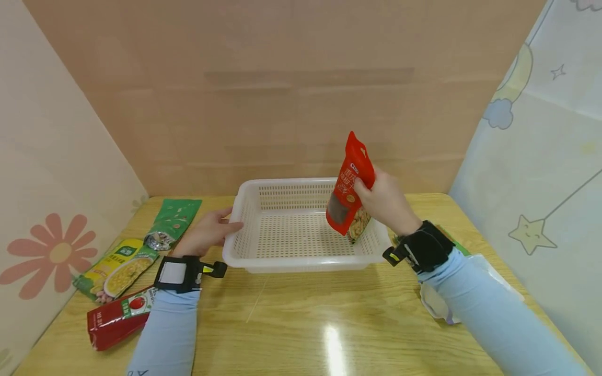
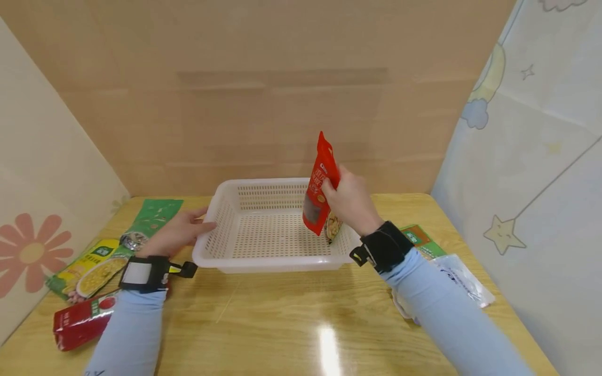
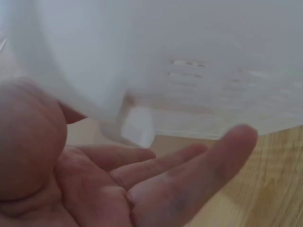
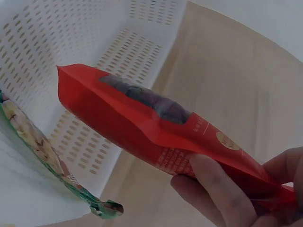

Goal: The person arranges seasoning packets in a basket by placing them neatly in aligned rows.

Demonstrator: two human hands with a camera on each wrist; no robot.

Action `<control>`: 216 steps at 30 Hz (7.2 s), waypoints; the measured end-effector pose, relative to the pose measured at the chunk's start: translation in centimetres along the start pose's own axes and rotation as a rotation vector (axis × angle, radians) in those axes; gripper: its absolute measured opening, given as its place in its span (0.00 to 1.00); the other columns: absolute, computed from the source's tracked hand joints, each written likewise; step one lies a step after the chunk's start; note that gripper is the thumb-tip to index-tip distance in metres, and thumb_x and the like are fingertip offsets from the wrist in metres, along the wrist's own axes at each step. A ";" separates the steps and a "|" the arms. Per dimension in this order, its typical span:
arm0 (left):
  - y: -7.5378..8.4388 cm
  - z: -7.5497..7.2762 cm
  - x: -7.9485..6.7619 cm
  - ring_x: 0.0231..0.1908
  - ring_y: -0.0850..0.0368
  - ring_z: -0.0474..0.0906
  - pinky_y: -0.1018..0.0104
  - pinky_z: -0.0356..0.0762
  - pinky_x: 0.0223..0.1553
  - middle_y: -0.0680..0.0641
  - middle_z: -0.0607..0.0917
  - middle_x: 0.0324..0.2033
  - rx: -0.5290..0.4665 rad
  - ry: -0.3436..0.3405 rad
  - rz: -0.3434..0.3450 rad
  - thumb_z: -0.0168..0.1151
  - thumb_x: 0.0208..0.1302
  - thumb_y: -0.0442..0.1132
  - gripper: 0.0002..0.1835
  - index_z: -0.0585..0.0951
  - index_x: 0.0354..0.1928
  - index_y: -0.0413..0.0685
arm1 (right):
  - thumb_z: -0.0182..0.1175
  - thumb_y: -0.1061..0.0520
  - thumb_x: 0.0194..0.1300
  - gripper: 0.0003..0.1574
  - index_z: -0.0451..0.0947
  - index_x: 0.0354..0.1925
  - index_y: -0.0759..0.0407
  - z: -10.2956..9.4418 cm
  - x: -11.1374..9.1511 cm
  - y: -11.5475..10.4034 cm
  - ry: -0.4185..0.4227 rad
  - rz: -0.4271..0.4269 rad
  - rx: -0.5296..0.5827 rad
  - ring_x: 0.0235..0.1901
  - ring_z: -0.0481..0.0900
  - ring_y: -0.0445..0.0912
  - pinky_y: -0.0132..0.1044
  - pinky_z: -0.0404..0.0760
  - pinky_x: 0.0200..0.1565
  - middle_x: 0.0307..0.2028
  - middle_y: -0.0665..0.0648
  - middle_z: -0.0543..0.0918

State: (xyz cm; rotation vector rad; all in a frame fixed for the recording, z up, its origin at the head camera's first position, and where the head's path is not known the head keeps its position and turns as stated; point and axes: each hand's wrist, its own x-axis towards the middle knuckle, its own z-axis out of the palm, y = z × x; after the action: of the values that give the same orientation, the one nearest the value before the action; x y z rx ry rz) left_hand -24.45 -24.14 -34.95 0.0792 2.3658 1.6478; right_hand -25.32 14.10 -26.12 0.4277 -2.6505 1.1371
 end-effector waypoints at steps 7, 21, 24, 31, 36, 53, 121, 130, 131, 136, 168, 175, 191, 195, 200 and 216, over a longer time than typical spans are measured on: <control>-0.1 0.3 -0.2 0.44 0.41 0.84 0.51 0.85 0.36 0.28 0.79 0.54 0.042 0.004 0.025 0.54 0.75 0.41 0.35 0.54 0.77 0.39 | 0.48 0.59 0.75 0.24 0.64 0.64 0.70 0.9 1.8 0.2 -0.104 0.050 -0.061 0.38 0.79 0.60 0.44 0.83 0.28 0.53 0.71 0.77; 1.0 0.5 -0.4 0.42 0.43 0.85 0.50 0.85 0.37 0.30 0.81 0.52 0.123 -0.004 0.049 0.53 0.76 0.42 0.33 0.56 0.76 0.40 | 0.50 0.61 0.75 0.39 0.46 0.76 0.64 2.5 2.7 1.5 -0.251 0.136 -0.168 0.53 0.78 0.64 0.55 0.82 0.47 0.62 0.73 0.72; 0.9 0.4 -0.3 0.42 0.43 0.85 0.49 0.85 0.38 0.30 0.81 0.51 0.129 -0.003 0.044 0.53 0.76 0.42 0.33 0.56 0.76 0.40 | 0.51 0.60 0.75 0.38 0.48 0.75 0.65 2.6 2.7 1.3 -0.277 0.137 -0.207 0.52 0.78 0.64 0.56 0.81 0.48 0.61 0.73 0.73; 0.6 0.2 -0.5 0.42 0.43 0.85 0.49 0.85 0.38 0.30 0.81 0.51 0.117 -0.010 0.051 0.54 0.75 0.42 0.33 0.57 0.76 0.40 | 0.49 0.59 0.76 0.37 0.48 0.75 0.67 3.0 2.7 1.0 -0.308 0.169 -0.220 0.51 0.79 0.64 0.55 0.82 0.48 0.61 0.73 0.73; 0.5 0.3 -0.4 0.43 0.42 0.85 0.51 0.85 0.37 0.30 0.81 0.51 0.112 -0.011 0.058 0.54 0.75 0.41 0.33 0.57 0.76 0.40 | 0.46 0.58 0.78 0.38 0.42 0.77 0.63 3.3 3.1 1.5 -0.291 0.221 -0.151 0.47 0.80 0.61 0.45 0.85 0.35 0.64 0.72 0.70; 0.4 0.2 -0.5 0.43 0.42 0.85 0.49 0.85 0.39 0.30 0.82 0.50 0.122 -0.009 0.070 0.53 0.76 0.40 0.32 0.57 0.76 0.39 | 0.55 0.56 0.72 0.44 0.44 0.75 0.64 3.4 2.4 1.5 -0.326 0.259 -0.040 0.52 0.76 0.60 0.49 0.82 0.47 0.65 0.69 0.69; -1.0 -0.9 -1.2 0.44 0.45 0.85 0.54 0.85 0.40 0.32 0.81 0.52 0.113 -0.004 0.047 0.54 0.76 0.45 0.36 0.53 0.77 0.43 | 0.50 0.82 0.50 0.55 0.56 0.75 0.56 -9.7 -12.0 13.4 -0.629 0.052 -0.321 0.36 0.80 0.58 0.35 0.74 0.24 0.71 0.75 0.57; -0.9 -1.1 -1.4 0.45 0.44 0.84 0.53 0.85 0.41 0.29 0.80 0.53 0.084 -0.025 0.077 0.53 0.76 0.45 0.36 0.51 0.78 0.42 | 0.55 0.84 0.39 0.72 0.50 0.77 0.38 -9.6 -16.0 17.0 -0.660 -0.010 -0.472 0.69 0.45 0.77 0.83 0.47 0.53 0.73 0.67 0.53; -0.9 -1.1 -1.4 0.45 0.44 0.84 0.54 0.85 0.41 0.29 0.80 0.53 0.081 -0.025 0.075 0.54 0.76 0.45 0.36 0.51 0.78 0.42 | 0.53 0.85 0.37 0.73 0.51 0.76 0.38 -9.5 -16.1 17.1 -0.655 0.002 -0.475 0.69 0.44 0.76 0.83 0.44 0.54 0.73 0.66 0.53; -1.1 -1.2 -1.3 0.44 0.45 0.85 0.54 0.85 0.41 0.30 0.80 0.53 0.079 -0.025 0.064 0.54 0.76 0.47 0.37 0.51 0.78 0.45 | 0.60 0.85 0.32 0.74 0.55 0.74 0.40 -8.4 -16.2 17.2 -0.581 -0.057 -0.585 0.66 0.51 0.79 0.85 0.48 0.51 0.71 0.66 0.58; -0.6 -0.9 -1.8 0.45 0.47 0.84 0.55 0.84 0.42 0.33 0.80 0.54 0.126 -0.021 0.034 0.53 0.76 0.48 0.37 0.50 0.79 0.47 | 0.72 0.57 0.32 0.40 0.73 0.50 0.56 -7.2 -15.2 16.9 -0.443 -0.230 -0.673 0.54 0.74 0.65 0.76 0.54 0.57 0.49 0.57 0.79; -0.3 -1.0 -2.0 0.49 0.42 0.82 0.50 0.82 0.47 0.31 0.78 0.56 0.140 -0.025 0.056 0.51 0.77 0.47 0.36 0.49 0.78 0.42 | 0.71 0.56 0.34 0.31 0.71 0.40 0.51 -6.9 -14.6 16.0 -0.369 -0.273 -0.636 0.43 0.77 0.53 0.71 0.58 0.59 0.37 0.46 0.76; 7.1 2.5 -7.2 0.68 0.37 0.62 0.41 0.64 0.65 0.36 0.66 0.69 0.285 0.192 0.347 0.54 0.75 0.47 0.36 0.54 0.77 0.41 | 0.73 0.59 0.31 0.33 0.73 0.41 0.54 -7.9 -11.6 8.9 -0.171 -0.518 -0.642 0.40 0.72 0.50 0.63 0.63 0.61 0.36 0.49 0.76; 8.2 5.9 -7.3 0.59 0.44 0.75 0.49 0.74 0.59 0.39 0.76 0.61 0.180 0.106 0.444 0.57 0.74 0.45 0.33 0.60 0.75 0.44 | 0.72 0.59 0.31 0.32 0.74 0.41 0.54 -7.7 -11.1 6.7 -0.169 -0.564 -0.658 0.41 0.72 0.49 0.61 0.59 0.66 0.36 0.49 0.75; 8.7 11.6 -7.2 0.52 0.51 0.80 0.58 0.80 0.52 0.44 0.79 0.59 0.005 -0.085 0.453 0.59 0.73 0.46 0.33 0.62 0.75 0.47 | 0.69 0.60 0.32 0.31 0.74 0.41 0.52 -7.2 -10.3 3.7 -0.174 -0.612 -0.668 0.43 0.73 0.48 0.57 0.55 0.69 0.37 0.47 0.75; 8.5 17.7 -7.8 0.49 0.48 0.80 0.48 0.77 0.54 0.39 0.76 0.57 -0.551 -0.485 0.181 0.57 0.74 0.38 0.32 0.57 0.75 0.50 | 0.74 0.55 0.43 0.26 0.75 0.41 0.54 -3.2 -8.8 -2.9 -0.225 -0.764 -0.678 0.49 0.76 0.51 0.58 0.55 0.70 0.40 0.51 0.79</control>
State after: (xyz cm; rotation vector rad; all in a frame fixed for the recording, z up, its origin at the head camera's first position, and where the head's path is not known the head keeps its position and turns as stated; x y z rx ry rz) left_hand -13.54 -6.41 -31.41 0.5309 1.5393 2.0234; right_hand -15.77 16.08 -24.86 1.2962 -2.4371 -0.0385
